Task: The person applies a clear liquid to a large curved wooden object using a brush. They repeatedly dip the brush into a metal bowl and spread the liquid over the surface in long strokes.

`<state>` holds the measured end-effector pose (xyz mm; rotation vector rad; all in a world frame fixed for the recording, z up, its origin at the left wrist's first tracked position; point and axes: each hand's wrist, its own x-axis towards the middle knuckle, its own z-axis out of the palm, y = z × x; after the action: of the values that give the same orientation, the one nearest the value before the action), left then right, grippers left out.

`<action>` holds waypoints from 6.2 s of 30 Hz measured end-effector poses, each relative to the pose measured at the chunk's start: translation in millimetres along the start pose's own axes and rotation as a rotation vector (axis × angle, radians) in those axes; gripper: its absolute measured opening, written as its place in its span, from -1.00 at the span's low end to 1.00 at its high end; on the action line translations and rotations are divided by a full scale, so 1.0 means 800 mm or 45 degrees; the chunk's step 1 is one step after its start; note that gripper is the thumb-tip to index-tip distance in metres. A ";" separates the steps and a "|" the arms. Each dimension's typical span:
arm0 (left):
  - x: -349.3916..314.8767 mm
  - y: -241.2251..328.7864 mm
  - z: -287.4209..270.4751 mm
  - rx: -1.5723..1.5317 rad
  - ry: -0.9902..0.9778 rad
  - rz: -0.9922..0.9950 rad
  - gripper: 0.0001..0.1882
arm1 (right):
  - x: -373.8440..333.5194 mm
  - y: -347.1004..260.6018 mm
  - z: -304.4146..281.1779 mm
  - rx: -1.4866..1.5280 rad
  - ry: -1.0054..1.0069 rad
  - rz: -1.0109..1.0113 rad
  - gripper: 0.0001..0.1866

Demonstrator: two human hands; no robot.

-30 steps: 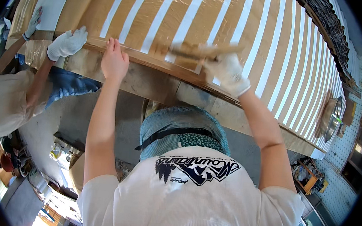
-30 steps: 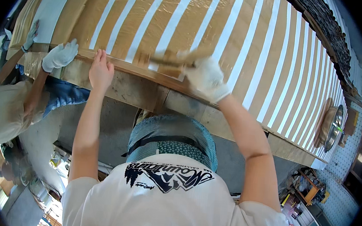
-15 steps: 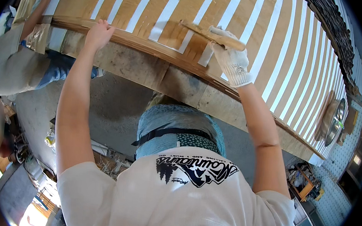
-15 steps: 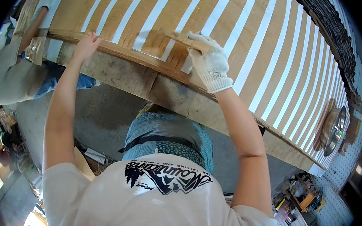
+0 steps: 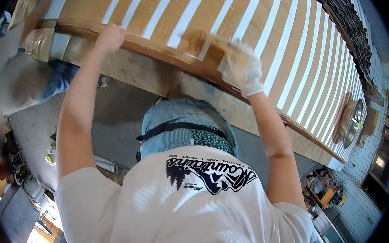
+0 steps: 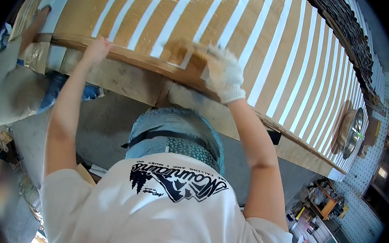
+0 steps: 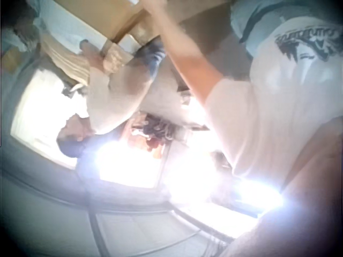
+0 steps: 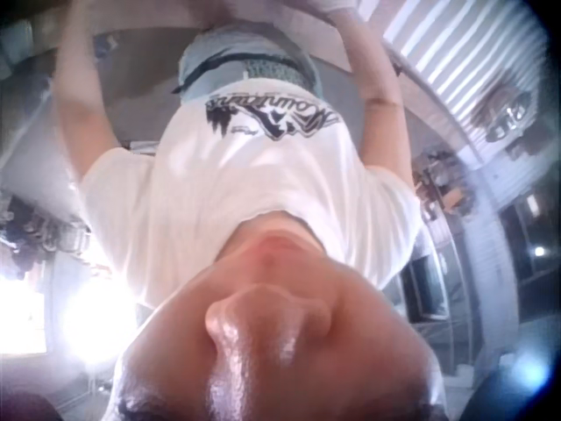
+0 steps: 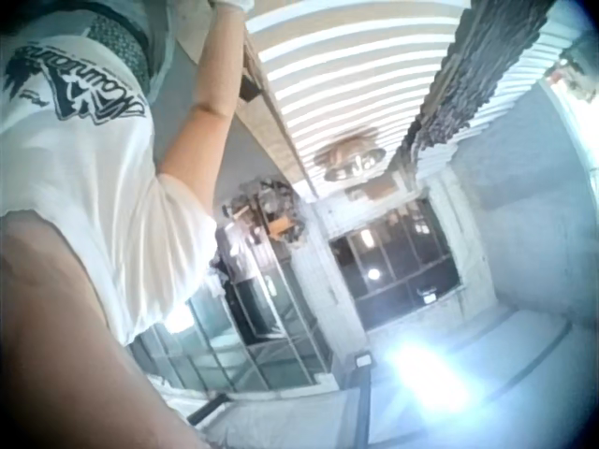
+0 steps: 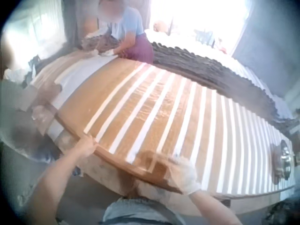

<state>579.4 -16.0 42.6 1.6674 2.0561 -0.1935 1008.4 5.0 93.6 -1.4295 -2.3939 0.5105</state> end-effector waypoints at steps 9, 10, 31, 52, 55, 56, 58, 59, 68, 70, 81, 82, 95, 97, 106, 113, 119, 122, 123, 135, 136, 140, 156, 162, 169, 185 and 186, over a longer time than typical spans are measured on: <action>-0.022 0.046 0.013 0.137 0.229 -0.217 -0.12 | 0.083 -0.008 -0.004 0.440 -0.357 0.603 -0.61; -0.019 0.047 0.013 0.121 0.241 -0.200 -0.14 | 0.108 -0.022 0.010 0.808 -0.120 0.590 -0.52; -0.016 0.035 0.016 0.080 0.116 -0.167 -0.10 | 0.585 0.241 -0.013 -0.018 0.308 0.515 -0.45; -0.020 0.024 0.041 0.162 0.318 -0.072 -0.11 | 0.386 0.169 -0.001 -0.377 0.381 -0.149 -0.81; -0.019 0.037 0.028 0.202 0.255 -0.123 -0.08 | 0.262 0.107 0.007 -0.340 0.457 -0.331 -0.76; -0.015 0.041 0.026 0.206 0.239 -0.130 -0.07 | 0.222 0.089 0.004 -0.386 0.388 -0.361 -0.74; -0.021 0.040 0.029 0.232 0.255 -0.126 -0.05 | 0.152 0.047 -0.012 -0.402 -0.005 -0.193 -0.75; -0.020 0.037 0.036 0.248 0.297 -0.108 -0.05 | 0.123 0.041 -0.010 -0.401 -0.048 -0.219 -0.75; -0.028 0.042 0.047 0.226 0.431 -0.086 -0.04 | 0.099 0.030 -0.015 -0.085 0.078 -0.245 -0.68; -0.032 0.046 0.049 0.197 0.428 -0.079 -0.05 | 0.098 0.016 0.003 -0.246 0.217 -0.247 -0.63; -0.038 0.029 0.076 0.007 0.523 -0.054 -0.27 | 0.067 -0.011 0.021 0.564 0.165 -0.190 -0.85; -0.036 0.029 0.077 -0.012 0.522 -0.050 -0.28 | 0.077 -0.017 0.022 0.144 0.241 -0.199 -0.87; -0.052 0.022 0.081 -0.387 0.706 0.075 -0.50 | -0.053 0.113 -0.052 0.101 0.258 0.292 -0.63; -0.068 0.078 0.082 -0.457 0.879 0.145 -0.54 | -0.082 0.139 -0.110 -0.050 0.235 0.256 -0.63; -0.113 0.472 0.169 -0.760 0.586 0.687 -0.49 | -0.248 0.367 -0.253 0.803 0.585 0.601 -0.57; -0.177 0.648 0.221 -0.046 0.416 0.647 -0.28 | -0.408 0.585 -0.486 1.025 1.417 1.092 -0.61; -0.167 0.668 0.247 0.180 0.350 0.572 -0.12 | -0.487 0.830 -0.584 0.449 1.469 1.165 -0.38; -0.156 0.677 0.250 0.214 0.274 0.501 -0.08 | -0.505 0.890 -0.570 0.239 1.080 1.329 -0.44; -0.157 0.674 0.250 0.188 0.263 0.466 -0.09 | -0.493 0.896 -0.571 0.302 1.040 1.227 -0.46; -0.144 0.662 0.273 0.198 0.329 0.449 -0.23 | -0.459 0.896 -0.573 0.486 0.951 1.246 -0.52; -0.144 0.660 0.269 0.228 0.338 0.440 -0.25 | -0.462 0.897 -0.564 0.573 0.979 1.186 -0.53; -0.135 0.684 0.247 0.330 0.346 0.480 -0.20 | -0.562 1.026 -0.533 1.477 1.278 1.020 -0.52; -0.198 0.592 0.240 -0.349 0.570 0.802 -0.27 | -0.222 0.597 -0.443 1.553 0.802 0.763 -0.60; -0.175 0.399 0.147 -0.180 0.751 0.681 -0.39 | -0.101 0.393 -0.302 1.213 0.439 0.636 -0.58; -0.111 0.276 0.113 -0.039 0.558 0.829 -0.38 | 0.063 0.245 -0.155 0.558 0.137 0.323 -0.58; -0.080 0.228 0.173 0.118 0.393 0.950 -0.20 | 0.400 0.310 -0.070 -0.104 0.246 0.519 -0.59; -0.083 0.225 0.181 0.140 0.397 0.947 -0.22 | 0.433 0.330 -0.069 -0.110 0.272 0.512 -0.59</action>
<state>799.8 -88.1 -20.1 2.5279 1.4853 0.2204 1079.8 436.2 51.1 -1.9124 -1.9901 0.3259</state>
